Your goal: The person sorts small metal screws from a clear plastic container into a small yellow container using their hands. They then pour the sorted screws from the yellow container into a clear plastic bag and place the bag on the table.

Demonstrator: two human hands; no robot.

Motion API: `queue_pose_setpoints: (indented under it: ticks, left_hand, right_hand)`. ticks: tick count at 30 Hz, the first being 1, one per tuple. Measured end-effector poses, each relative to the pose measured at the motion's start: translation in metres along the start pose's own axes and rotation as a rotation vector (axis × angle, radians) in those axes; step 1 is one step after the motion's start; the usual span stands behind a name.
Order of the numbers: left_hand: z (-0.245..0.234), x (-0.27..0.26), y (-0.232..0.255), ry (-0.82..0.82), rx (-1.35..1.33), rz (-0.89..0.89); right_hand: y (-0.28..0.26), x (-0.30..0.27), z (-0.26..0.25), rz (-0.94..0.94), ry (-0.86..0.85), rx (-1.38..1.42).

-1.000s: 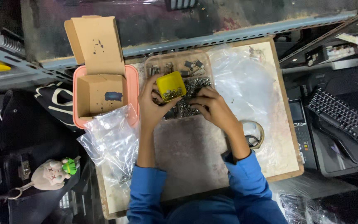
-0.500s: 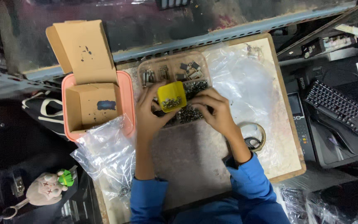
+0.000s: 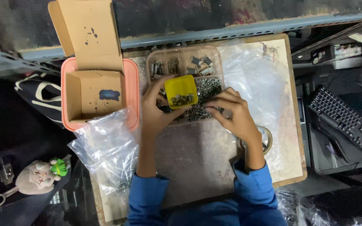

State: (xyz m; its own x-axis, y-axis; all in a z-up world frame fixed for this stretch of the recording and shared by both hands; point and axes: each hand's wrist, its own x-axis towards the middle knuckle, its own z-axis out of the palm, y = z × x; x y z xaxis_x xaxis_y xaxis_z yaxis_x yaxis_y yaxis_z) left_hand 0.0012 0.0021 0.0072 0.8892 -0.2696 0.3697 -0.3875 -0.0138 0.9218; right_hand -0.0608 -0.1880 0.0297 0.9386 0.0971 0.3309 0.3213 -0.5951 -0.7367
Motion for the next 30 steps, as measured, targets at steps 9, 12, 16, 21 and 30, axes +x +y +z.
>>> queue_pose_setpoints:
  ticks: [9,12,16,21,30]
  left_hand:
    - [0.001,-0.004,-0.007,0.046,-0.061,0.052]
    - [-0.002,-0.004,-0.005,0.032,-0.073,0.024]
    - [-0.001,-0.004,-0.009,0.041,-0.055,0.031]
    - [-0.001,-0.004,-0.011,0.05,-0.077,0.053]
    - [-0.003,-0.005,-0.006,0.012,-0.06,0.047]
  right_hand:
    - [-0.001,-0.003,0.013,0.02,-0.057,-0.216]
    - [0.01,-0.009,0.018,0.029,-0.034,-0.211]
    - [-0.001,-0.002,0.018,0.053,0.088,-0.084]
    - [0.006,-0.009,0.027,-0.02,0.065,-0.01]
    - [-0.008,0.005,0.023,-0.008,-0.175,-0.023]
